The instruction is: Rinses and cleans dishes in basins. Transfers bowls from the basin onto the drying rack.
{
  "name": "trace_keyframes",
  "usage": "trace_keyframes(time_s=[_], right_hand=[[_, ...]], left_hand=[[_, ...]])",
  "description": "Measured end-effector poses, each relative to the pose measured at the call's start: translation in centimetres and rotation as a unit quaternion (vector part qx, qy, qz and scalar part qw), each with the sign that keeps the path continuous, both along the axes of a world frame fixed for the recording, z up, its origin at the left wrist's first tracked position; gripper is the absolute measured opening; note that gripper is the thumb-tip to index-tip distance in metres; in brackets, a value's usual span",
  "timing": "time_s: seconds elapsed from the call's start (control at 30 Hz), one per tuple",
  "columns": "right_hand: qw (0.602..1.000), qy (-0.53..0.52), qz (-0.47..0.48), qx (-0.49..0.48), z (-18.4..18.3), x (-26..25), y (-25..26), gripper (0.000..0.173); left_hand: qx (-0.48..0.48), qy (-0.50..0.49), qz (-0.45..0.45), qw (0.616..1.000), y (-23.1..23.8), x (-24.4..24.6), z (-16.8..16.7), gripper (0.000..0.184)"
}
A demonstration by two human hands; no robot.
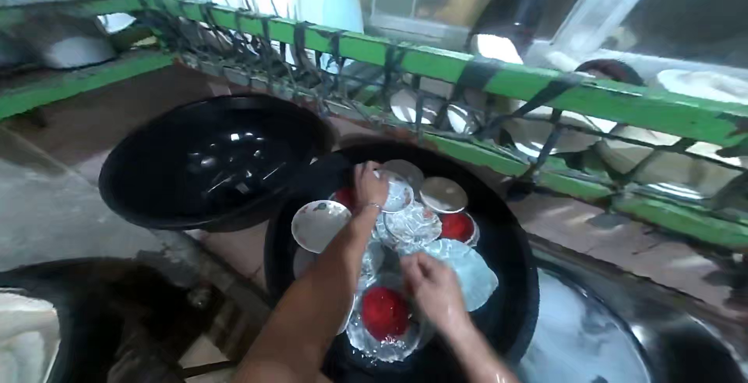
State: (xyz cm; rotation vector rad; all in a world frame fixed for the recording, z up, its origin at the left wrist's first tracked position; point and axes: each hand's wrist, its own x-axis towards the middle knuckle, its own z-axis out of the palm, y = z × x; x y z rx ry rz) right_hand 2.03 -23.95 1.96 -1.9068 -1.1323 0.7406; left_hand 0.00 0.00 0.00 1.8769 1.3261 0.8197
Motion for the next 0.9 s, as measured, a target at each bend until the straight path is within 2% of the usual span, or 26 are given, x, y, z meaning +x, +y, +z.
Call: trace_keyframes(time_s=[0.07, 0.1, 0.13, 0.2, 0.23, 0.3, 0.37, 0.4, 0.43, 0.47, 0.53, 0.57, 0.6, 0.67, 0.7, 0.77, 0.83, 0.9], right_hand=[[0.993, -0.116, 0.026, 0.017, -0.8, 3.4, 3.6, 0.023], [0.983, -0.170, 0.069, 0.015, -1.4, 4.8, 6.0, 0.030], [0.970, -0.216, 0.114, 0.008, -2.4, 5.9, 8.4, 0.040], [0.951, -0.258, 0.168, -0.030, -4.8, 7.4, 12.6, 0.056], [0.953, -0.246, 0.170, -0.057, -5.7, 7.8, 14.2, 0.060], [0.976, -0.148, 0.140, -0.079, -6.5, 7.2, 15.8, 0.058], [0.995, 0.004, 0.103, -0.018, -5.8, 4.9, 15.6, 0.051], [0.992, 0.042, 0.115, -0.001, -5.4, 4.0, 15.1, 0.049], [0.989, 0.040, 0.142, -0.005, -4.9, 3.6, 14.4, 0.049], [0.984, 0.003, 0.177, -0.031, -4.6, 4.0, 13.9, 0.049], [0.965, -0.137, 0.210, -0.079, -4.9, 5.8, 13.8, 0.042], [0.959, -0.193, 0.194, -0.075, -5.7, 6.7, 14.6, 0.035], [0.961, -0.216, 0.161, -0.059, -6.5, 7.1, 15.5, 0.037], [0.978, -0.169, 0.119, -0.026, -6.5, 6.0, 16.5, 0.057], [0.981, -0.132, 0.142, -0.004, -5.9, 5.2, 16.4, 0.059], [0.967, -0.104, 0.233, -0.012, -4.6, 4.4, 14.5, 0.045], [0.945, -0.156, 0.282, -0.051, -4.1, 5.5, 13.5, 0.047], [0.946, -0.222, 0.234, -0.036, -5.6, 6.8, 14.5, 0.046]], left_hand=[[-0.052, 0.099, 0.042, 0.993, 0.3, -1.3, -1.0, 0.070], [-0.095, 0.136, 0.047, 0.985, 0.3, -1.5, -1.5, 0.076], [-0.126, 0.147, 0.044, 0.980, 0.1, -1.7, -2.2, 0.071], [-0.161, 0.093, 0.038, 0.982, -0.6, -2.1, -3.5, 0.056], [-0.173, 0.035, 0.046, 0.983, -1.0, -2.1, -3.8, 0.053], [-0.186, -0.105, 0.071, 0.974, -2.0, -1.6, -4.4, 0.046], [-0.232, -0.247, 0.087, 0.937, -2.3, -1.1, -4.9, 0.044], [-0.245, -0.288, 0.092, 0.921, -2.2, -1.2, -5.2, 0.043], [-0.243, -0.288, 0.091, 0.922, -1.8, -1.7, -5.1, 0.050], [-0.229, -0.246, 0.092, 0.937, -1.5, -2.4, -4.7, 0.057], [-0.204, -0.122, 0.077, 0.968, -2.3, -3.4, -3.7, 0.064], [-0.208, -0.083, 0.059, 0.973, -3.0, -3.2, -2.9, 0.066], [-0.219, -0.065, 0.041, 0.973, -3.8, -2.6, -2.3, 0.065], [-0.225, -0.055, 0.025, 0.972, -3.9, -1.6, -2.6, 0.064], [-0.216, -0.050, 0.025, 0.975, -3.2, -1.7, -2.4, 0.063], [-0.193, -0.020, 0.040, 0.980, -1.6, -3.3, -2.1, 0.066], [-0.200, 0.038, 0.043, 0.978, -0.2, -4.8, -1.0, 0.068], [-0.255, 0.054, 0.019, 0.965, -0.6, -4.6, 0.1, 0.073]])
